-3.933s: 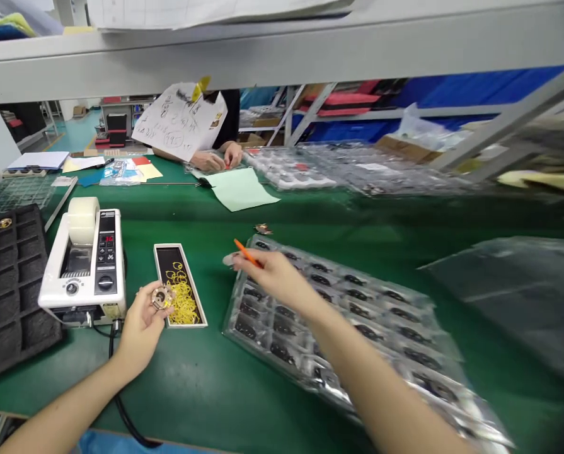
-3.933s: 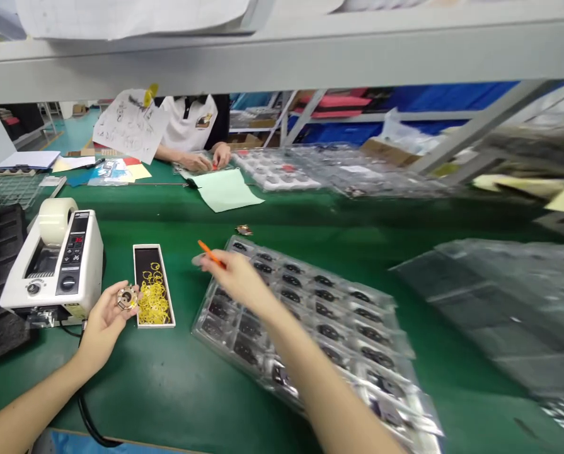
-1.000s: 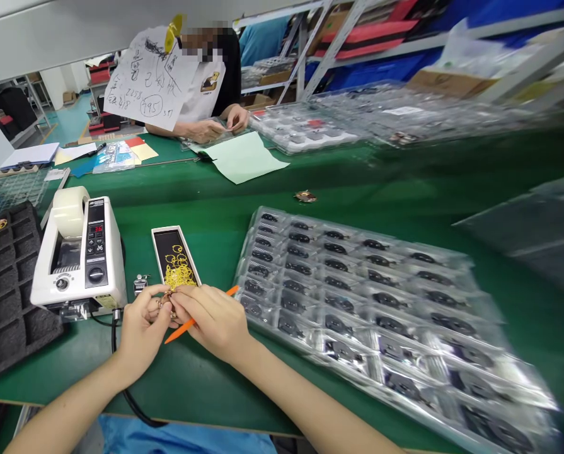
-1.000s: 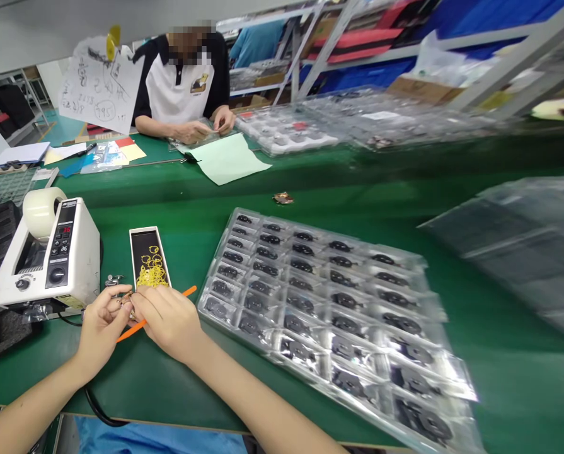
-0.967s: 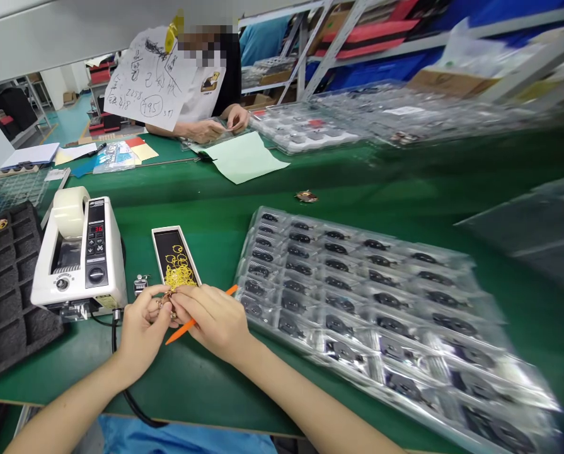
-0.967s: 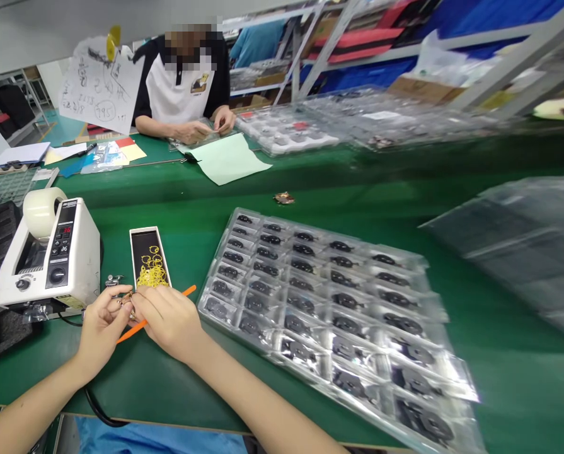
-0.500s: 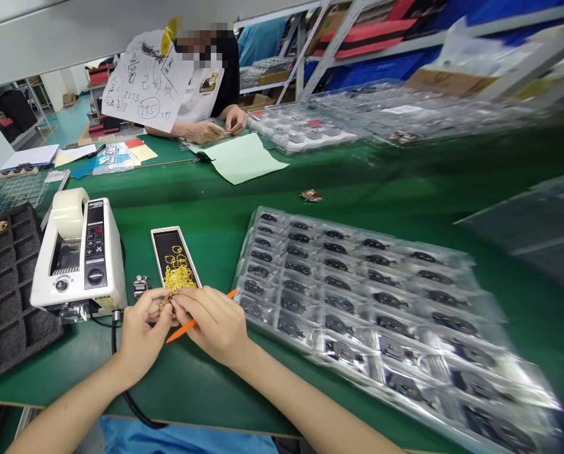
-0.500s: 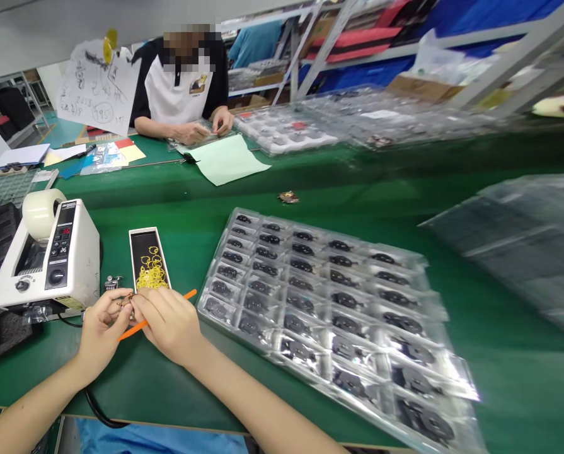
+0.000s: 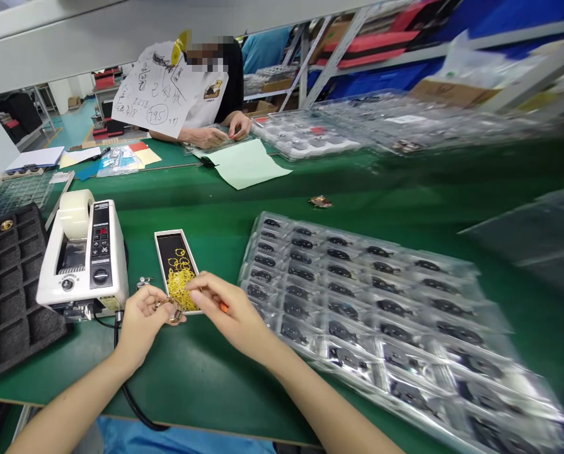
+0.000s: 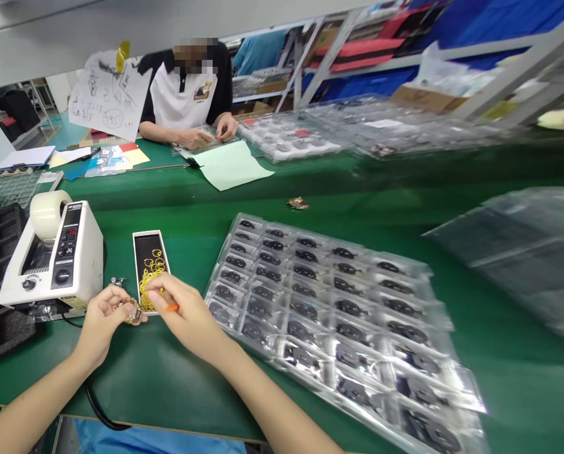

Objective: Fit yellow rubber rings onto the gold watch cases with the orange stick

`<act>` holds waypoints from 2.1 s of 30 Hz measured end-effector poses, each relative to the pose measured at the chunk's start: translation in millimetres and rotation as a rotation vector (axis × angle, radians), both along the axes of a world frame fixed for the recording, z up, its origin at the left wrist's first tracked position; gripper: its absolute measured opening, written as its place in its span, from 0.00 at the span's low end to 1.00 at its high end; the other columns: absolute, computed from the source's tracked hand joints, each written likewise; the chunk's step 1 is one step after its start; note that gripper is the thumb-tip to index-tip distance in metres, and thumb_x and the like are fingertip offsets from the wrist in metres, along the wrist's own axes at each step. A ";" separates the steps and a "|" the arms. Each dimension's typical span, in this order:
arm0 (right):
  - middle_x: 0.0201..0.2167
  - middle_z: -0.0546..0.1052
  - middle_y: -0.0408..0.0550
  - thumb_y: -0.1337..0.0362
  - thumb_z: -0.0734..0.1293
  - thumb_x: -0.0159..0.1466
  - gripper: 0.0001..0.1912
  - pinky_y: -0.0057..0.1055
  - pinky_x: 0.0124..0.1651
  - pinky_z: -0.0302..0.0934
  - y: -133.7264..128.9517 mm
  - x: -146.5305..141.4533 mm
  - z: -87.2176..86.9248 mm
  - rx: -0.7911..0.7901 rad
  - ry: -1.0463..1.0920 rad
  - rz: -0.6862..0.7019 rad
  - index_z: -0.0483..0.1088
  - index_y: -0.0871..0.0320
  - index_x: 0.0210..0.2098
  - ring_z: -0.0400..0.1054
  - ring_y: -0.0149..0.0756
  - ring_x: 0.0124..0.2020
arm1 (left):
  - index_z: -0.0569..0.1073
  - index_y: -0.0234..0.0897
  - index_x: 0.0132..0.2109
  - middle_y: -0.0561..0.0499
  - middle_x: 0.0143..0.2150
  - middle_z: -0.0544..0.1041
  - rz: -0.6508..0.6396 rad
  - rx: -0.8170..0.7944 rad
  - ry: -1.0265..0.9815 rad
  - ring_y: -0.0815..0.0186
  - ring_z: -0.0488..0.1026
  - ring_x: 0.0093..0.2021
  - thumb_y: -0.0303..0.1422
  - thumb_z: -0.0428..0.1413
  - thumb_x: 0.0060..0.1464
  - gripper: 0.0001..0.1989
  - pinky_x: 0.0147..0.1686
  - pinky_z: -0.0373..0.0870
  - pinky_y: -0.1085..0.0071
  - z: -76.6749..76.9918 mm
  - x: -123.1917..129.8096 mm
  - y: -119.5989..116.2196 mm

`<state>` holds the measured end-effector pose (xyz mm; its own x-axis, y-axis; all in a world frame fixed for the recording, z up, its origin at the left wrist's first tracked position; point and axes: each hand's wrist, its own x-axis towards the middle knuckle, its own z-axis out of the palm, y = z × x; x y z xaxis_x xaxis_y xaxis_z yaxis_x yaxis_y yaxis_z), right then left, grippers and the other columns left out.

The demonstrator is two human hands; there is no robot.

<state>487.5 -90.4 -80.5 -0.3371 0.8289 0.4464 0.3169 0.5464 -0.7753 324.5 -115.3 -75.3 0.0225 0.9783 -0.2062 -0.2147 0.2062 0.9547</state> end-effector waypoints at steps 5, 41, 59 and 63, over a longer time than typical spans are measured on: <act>0.29 0.73 0.42 0.65 0.54 0.71 0.08 0.27 0.33 0.62 -1.4 1.9 1.7 -0.080 -0.102 0.297 0.62 0.54 0.36 0.68 0.31 0.29 | 0.67 0.34 0.26 0.57 0.21 0.69 -0.049 0.012 0.046 0.75 0.67 0.17 0.34 0.64 0.41 0.12 0.16 0.60 0.79 5.2 -2.3 -0.6; 0.17 0.57 0.37 0.33 0.57 0.59 0.31 0.29 0.26 0.45 -3.1 -14.9 -5.9 -0.636 0.219 0.174 0.59 0.56 0.21 0.49 0.28 0.21 | 0.68 0.35 0.26 0.55 0.21 0.66 -0.045 0.296 0.352 0.72 0.63 0.20 0.41 0.56 0.57 0.16 0.19 0.60 0.76 -10.8 -10.6 1.3; 0.19 0.63 0.41 0.35 0.72 0.44 0.31 0.26 0.22 0.48 -3.0 -8.1 -6.5 -0.772 0.374 -0.060 0.69 0.58 0.23 0.52 0.27 0.21 | 0.77 0.32 0.40 0.51 0.25 0.70 0.529 0.162 0.355 0.69 0.66 0.24 0.44 0.56 0.56 0.17 0.25 0.64 0.73 -22.6 -33.9 -57.7; 0.20 0.64 0.42 0.35 0.69 0.49 0.29 0.27 0.23 0.49 -2.7 -7.2 -10.5 -0.709 0.297 -0.045 0.69 0.57 0.23 0.52 0.29 0.21 | 0.77 0.30 0.35 0.60 0.16 0.58 0.698 0.078 0.135 0.76 0.52 0.17 0.50 0.58 0.51 0.23 0.19 0.49 0.76 -16.6 -69.8 -61.3</act>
<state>480.3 -93.0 -90.9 -0.2451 0.9607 -0.1306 0.0505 -0.1218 -0.9913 254.7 -176.6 -91.9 -0.6354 0.7667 -0.0919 -0.1503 -0.0060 0.9886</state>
